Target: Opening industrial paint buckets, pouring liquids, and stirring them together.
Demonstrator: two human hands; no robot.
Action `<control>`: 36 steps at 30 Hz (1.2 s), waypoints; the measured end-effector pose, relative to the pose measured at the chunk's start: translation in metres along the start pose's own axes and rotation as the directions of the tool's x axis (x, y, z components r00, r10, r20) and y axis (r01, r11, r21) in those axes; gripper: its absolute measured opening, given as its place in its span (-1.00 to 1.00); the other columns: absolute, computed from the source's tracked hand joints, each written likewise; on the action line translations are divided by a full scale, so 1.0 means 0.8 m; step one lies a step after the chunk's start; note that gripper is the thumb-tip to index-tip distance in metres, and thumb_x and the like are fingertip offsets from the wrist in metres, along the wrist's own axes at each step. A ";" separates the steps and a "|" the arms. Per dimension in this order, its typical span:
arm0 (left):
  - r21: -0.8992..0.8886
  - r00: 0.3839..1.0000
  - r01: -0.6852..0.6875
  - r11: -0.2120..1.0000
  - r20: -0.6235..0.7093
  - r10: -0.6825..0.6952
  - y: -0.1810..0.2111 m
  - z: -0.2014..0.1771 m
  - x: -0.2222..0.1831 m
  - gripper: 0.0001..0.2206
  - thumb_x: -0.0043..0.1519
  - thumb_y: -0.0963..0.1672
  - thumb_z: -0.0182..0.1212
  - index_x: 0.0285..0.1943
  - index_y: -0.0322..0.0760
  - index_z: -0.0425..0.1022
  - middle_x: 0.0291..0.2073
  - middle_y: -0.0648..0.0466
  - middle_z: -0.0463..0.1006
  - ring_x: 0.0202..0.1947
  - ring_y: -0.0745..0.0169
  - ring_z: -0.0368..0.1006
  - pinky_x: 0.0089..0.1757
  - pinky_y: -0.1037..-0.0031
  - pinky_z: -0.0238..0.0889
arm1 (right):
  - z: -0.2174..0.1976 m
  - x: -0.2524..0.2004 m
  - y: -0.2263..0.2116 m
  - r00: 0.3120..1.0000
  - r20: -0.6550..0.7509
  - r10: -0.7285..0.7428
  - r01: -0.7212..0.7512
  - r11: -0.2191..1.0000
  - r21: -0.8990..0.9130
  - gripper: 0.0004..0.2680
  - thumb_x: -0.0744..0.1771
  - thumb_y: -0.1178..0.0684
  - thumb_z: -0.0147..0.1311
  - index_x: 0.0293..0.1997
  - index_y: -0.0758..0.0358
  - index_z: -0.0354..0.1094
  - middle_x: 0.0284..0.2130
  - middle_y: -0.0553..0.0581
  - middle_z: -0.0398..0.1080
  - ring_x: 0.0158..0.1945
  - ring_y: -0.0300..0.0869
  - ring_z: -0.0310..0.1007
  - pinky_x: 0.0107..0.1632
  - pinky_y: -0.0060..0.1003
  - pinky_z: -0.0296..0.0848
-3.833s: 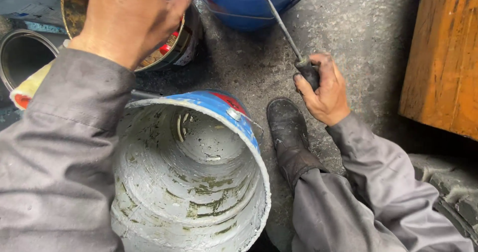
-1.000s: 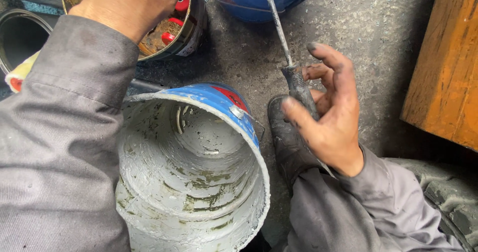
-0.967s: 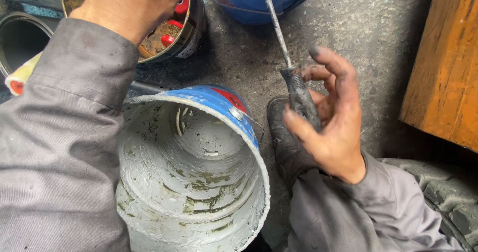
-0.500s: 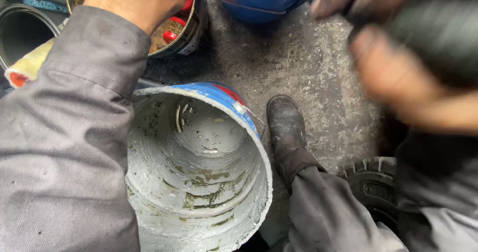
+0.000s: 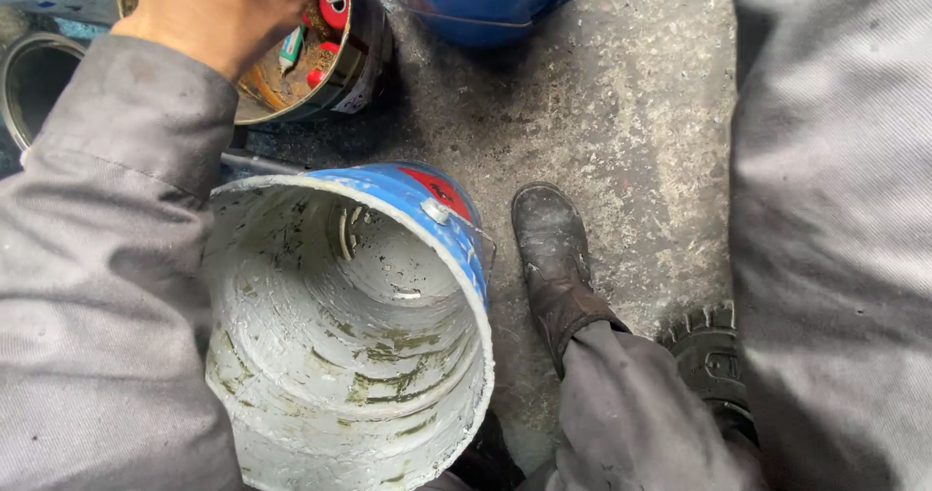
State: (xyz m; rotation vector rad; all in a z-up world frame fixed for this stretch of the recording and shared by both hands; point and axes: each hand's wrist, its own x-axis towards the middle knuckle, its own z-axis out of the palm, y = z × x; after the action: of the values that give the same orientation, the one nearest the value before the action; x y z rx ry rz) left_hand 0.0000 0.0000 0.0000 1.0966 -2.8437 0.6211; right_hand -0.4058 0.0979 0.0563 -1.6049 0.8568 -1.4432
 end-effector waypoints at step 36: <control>-0.552 0.965 0.166 0.818 -0.082 -0.250 0.005 -0.059 0.027 -0.90 0.42 -0.26 0.22 -0.17 -0.43 0.60 -0.44 0.02 0.55 -0.49 0.28 0.46 -0.34 0.51 0.22 | -0.004 -0.078 0.012 0.995 0.066 -0.070 0.088 0.938 -0.334 -0.79 0.25 0.16 0.38 -0.12 0.26 0.40 -0.01 0.38 0.45 0.11 0.32 0.52 0.18 0.17 0.58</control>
State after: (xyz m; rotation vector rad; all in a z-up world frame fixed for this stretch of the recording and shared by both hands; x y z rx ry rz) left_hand -0.0243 0.0066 0.0459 1.1587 -2.4681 -0.1193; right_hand -0.4160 0.1485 0.0198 -1.9423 1.0623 -1.3539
